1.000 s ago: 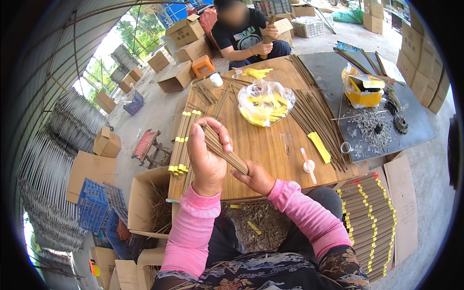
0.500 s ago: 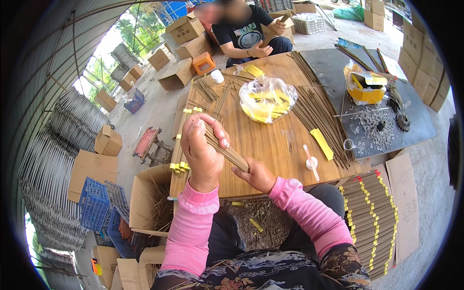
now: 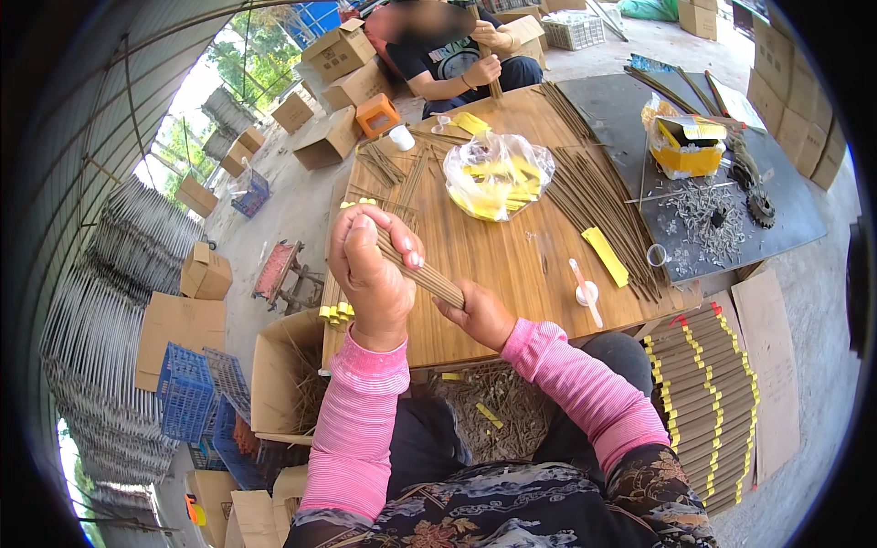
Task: The person gathers thin wooden sticks from a cardboard box, aligns them into bundles, and secures each bundle with yellow tape. They repeat this process multiple times, placing finished bundles on the table.
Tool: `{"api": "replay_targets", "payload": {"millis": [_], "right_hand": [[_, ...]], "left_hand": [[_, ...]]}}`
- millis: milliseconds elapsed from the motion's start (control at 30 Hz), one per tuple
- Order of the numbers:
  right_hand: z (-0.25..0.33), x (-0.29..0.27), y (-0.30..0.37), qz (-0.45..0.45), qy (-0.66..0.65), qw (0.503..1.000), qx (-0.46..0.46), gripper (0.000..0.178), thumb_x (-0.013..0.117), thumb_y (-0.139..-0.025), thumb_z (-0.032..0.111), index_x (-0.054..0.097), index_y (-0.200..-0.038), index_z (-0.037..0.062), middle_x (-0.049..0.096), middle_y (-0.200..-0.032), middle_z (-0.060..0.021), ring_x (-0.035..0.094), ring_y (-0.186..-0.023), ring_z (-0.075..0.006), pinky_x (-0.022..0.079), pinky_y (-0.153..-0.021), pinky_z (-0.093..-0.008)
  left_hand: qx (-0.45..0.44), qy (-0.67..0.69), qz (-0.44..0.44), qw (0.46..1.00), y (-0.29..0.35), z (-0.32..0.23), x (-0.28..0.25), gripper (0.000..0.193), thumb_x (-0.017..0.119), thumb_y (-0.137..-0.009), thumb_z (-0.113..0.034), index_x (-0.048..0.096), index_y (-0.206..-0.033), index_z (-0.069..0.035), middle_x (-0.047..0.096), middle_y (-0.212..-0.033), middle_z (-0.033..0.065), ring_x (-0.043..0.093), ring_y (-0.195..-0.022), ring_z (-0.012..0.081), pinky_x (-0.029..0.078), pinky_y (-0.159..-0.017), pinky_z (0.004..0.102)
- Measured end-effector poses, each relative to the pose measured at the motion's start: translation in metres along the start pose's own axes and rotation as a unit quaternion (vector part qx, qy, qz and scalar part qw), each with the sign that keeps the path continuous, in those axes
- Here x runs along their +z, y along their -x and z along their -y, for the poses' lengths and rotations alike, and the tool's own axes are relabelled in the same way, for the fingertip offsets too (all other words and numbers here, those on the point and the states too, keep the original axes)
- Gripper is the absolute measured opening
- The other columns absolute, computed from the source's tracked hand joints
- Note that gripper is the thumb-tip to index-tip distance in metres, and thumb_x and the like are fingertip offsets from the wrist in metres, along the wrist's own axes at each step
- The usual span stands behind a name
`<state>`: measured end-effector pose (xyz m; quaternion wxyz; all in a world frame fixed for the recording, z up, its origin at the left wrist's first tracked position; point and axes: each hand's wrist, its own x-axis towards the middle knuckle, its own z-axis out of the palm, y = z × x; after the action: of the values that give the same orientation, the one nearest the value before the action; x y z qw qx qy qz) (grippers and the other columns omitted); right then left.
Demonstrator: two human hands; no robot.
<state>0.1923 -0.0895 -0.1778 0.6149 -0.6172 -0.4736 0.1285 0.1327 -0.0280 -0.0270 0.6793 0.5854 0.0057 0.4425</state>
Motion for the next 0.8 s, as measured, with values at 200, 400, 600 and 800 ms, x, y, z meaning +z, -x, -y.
{"api": "replay_targets", "payload": {"millis": [200, 400, 600, 800], "right_hand": [[0.001, -0.003, 0.0, -0.001, -0.006, 1.0, -0.013, 0.014, 0.059, -0.08, 0.017, 0.053, -0.083, 0.0046, 0.056, -0.074, -0.0169, 0.056, -0.07, -0.0346, 0.045, -0.061, -0.0378], [-0.007, 0.001, -0.002, 0.001, -0.026, 1.0, -0.004, 0.014, 0.059, -0.08, 0.017, 0.054, -0.084, 0.0045, 0.056, -0.074, -0.0163, 0.057, -0.07, -0.0331, 0.046, -0.061, -0.0366], [0.005, -0.004, 0.002, 0.033, -0.03, 0.999, -0.015, 0.016, 0.058, -0.081, 0.018, 0.054, -0.086, 0.0033, 0.057, -0.074, -0.0161, 0.058, -0.068, -0.0298, 0.046, -0.061, -0.0349], [0.035, -0.014, 0.012, 0.242, -0.178, 0.949, 0.099, 0.026, 0.057, -0.084, 0.024, 0.053, -0.092, -0.0003, 0.054, -0.068, -0.009, 0.051, -0.066, -0.0118, 0.045, -0.063, -0.0293]], "left_hand": [[0.004, -0.006, 0.022, 1.0, 0.003, -0.003, 0.003, 0.021, 0.039, -0.086, -0.027, 0.042, -0.08, -0.007, 0.041, -0.055, 0.0056, 0.039, -0.043, 0.0145, 0.037, -0.042, 0.0265], [-0.011, -0.02, 0.012, 1.0, -0.003, 0.003, 0.001, 0.019, 0.039, -0.086, -0.021, 0.042, -0.078, -0.005, 0.043, -0.054, 0.0065, 0.04, -0.043, 0.0134, 0.038, -0.043, 0.0256], [0.045, 0.029, 0.037, 0.998, -0.003, 0.004, -0.004, 0.032, 0.051, -0.086, -0.037, 0.045, -0.085, -0.005, 0.044, -0.057, 0.0048, 0.04, -0.044, 0.0113, 0.037, -0.043, 0.0229], [-0.118, 0.054, 0.027, 0.991, -0.008, -0.007, -0.029, 0.023, 0.054, -0.087, -0.026, 0.047, -0.072, -0.01, 0.043, -0.054, -0.0017, 0.038, -0.04, 0.0074, 0.033, -0.039, 0.0207]]}}
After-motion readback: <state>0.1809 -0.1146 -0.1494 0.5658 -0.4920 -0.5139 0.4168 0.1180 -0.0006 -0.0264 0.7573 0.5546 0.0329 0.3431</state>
